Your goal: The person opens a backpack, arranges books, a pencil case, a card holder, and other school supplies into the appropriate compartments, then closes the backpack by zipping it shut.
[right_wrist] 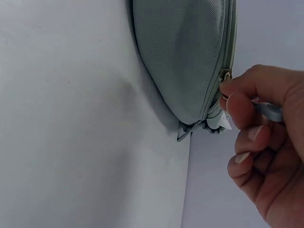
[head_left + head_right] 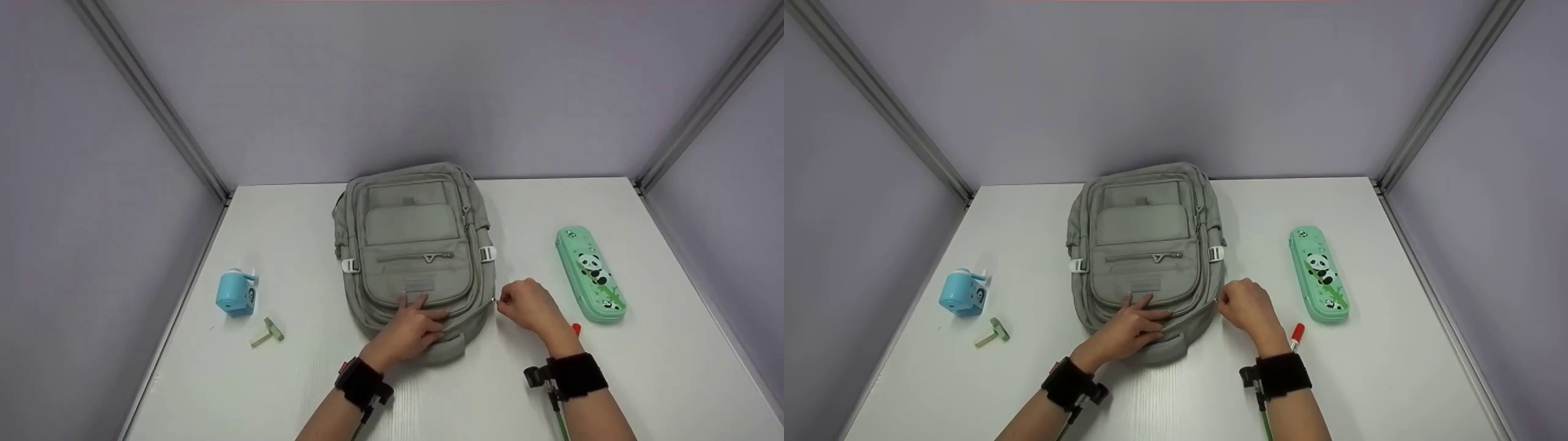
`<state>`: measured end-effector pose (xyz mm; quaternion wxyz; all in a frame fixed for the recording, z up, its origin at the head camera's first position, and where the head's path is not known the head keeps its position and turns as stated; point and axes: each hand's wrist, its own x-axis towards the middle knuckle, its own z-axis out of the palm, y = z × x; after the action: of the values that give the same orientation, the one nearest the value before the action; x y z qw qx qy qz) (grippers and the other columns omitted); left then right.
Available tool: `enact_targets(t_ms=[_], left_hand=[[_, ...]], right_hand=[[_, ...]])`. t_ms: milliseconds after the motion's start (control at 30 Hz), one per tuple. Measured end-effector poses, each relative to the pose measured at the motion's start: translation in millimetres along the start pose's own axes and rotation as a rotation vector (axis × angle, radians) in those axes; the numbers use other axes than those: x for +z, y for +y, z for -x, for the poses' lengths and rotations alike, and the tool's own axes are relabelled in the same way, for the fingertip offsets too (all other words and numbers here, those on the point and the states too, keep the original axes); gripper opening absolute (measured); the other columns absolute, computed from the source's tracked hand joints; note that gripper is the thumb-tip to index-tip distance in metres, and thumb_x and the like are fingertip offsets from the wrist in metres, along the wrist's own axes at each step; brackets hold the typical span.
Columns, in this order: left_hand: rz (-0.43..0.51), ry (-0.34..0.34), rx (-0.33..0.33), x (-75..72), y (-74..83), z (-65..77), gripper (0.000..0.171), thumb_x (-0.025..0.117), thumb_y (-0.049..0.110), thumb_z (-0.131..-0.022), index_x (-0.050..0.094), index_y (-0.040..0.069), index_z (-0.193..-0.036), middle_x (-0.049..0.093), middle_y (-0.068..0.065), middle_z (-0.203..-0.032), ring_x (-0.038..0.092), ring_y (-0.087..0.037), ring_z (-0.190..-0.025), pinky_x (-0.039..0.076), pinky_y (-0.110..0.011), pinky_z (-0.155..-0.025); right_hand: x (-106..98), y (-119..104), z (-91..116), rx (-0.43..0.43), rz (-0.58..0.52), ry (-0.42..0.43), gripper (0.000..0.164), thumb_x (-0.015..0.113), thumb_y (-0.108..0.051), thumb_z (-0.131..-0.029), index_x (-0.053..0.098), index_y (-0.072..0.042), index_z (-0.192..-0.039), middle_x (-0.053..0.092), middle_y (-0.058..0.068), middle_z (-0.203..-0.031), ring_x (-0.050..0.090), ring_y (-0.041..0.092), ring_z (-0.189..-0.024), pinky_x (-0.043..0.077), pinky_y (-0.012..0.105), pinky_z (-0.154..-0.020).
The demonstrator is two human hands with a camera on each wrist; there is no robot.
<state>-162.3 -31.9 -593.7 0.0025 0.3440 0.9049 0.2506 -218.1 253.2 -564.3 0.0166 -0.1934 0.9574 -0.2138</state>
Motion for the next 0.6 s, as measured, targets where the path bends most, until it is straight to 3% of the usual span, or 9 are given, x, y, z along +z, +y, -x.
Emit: enact_targets(t_ms=[267,600], left_hand=[[0.001,-0.015,0.011,0.7,-2.0,1.0,0.015,0.069,0.024,-0.099,0.083,0.021,-0.104,0.063,0.001,-0.14,0.036,-0.051,-0.144,0.017,-0.079,-0.11],[0.019,-0.021,-0.004,3.3,-1.1,2.4,0.014,0.07,0.021,-0.098,0.084,0.02,-0.095,0.064,0.004,-0.139,0.033,-0.048,-0.146,0.016,-0.078,-0.112]], right_hand=[[-10,12,-28,0.093,0.08,-0.057,0.012,0.072,-0.011,-0.085,0.07,-0.005,-0.074,0.066,0.006,-0.071,0.058,0.022,-0.06,0.047,0.042,-0.057],[-23,26,-73,0.116,0.138,-0.095,0.011,0.07,-0.007,-0.087,0.073,0.0,-0.079,0.07,0.013,-0.077,0.062,0.028,-0.066,0.051,0.046,-0.063]])
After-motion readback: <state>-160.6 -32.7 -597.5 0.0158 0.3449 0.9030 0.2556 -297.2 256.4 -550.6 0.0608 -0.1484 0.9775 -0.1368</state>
